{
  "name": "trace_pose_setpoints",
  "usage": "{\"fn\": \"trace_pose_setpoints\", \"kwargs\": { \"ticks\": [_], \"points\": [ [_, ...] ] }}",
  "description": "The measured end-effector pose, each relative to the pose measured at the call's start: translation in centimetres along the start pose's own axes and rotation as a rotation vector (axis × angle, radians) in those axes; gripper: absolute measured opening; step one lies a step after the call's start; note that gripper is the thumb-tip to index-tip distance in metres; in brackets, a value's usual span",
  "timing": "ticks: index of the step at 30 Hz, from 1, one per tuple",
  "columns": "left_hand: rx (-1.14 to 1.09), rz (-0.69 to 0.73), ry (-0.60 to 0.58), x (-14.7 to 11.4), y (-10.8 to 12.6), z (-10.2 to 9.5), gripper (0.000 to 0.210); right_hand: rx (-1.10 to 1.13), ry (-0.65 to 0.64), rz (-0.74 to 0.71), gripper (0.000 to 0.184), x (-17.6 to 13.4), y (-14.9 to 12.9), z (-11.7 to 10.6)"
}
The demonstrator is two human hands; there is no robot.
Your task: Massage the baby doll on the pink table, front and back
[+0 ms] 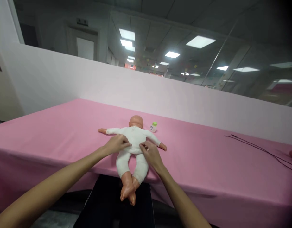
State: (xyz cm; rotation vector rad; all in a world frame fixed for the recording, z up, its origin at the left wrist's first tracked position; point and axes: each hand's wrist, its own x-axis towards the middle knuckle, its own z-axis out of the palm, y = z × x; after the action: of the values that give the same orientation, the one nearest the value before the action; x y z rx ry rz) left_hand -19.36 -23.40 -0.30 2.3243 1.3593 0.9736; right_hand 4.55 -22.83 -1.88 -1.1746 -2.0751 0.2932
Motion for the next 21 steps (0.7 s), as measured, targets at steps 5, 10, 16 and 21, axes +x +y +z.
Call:
{"fn": "trace_pose_setpoints", "kwargs": {
  "ticks": [5,10,16,21],
  "points": [
    [0.04,-0.062,0.209,3.2,-1.8,1.2,0.041,0.015,0.07,0.206,0.032,0.6,1.8,-0.3],
    [-0.112,-0.288,0.248,8.1,-2.5,3.8,0.082,0.066,-0.054,0.327,0.056,0.3,2.5,-0.1],
    [-0.09,-0.503,0.146,12.5,-1.9,5.7,0.089,0.464,-0.129,0.373,0.06,1.4,3.1,0.2],
    [0.03,-0.467,0.176,12.2,-1.5,6.6,0.089,0.796,-0.196,0.444,0.072,4.1,4.0,2.5]
  ]
}}
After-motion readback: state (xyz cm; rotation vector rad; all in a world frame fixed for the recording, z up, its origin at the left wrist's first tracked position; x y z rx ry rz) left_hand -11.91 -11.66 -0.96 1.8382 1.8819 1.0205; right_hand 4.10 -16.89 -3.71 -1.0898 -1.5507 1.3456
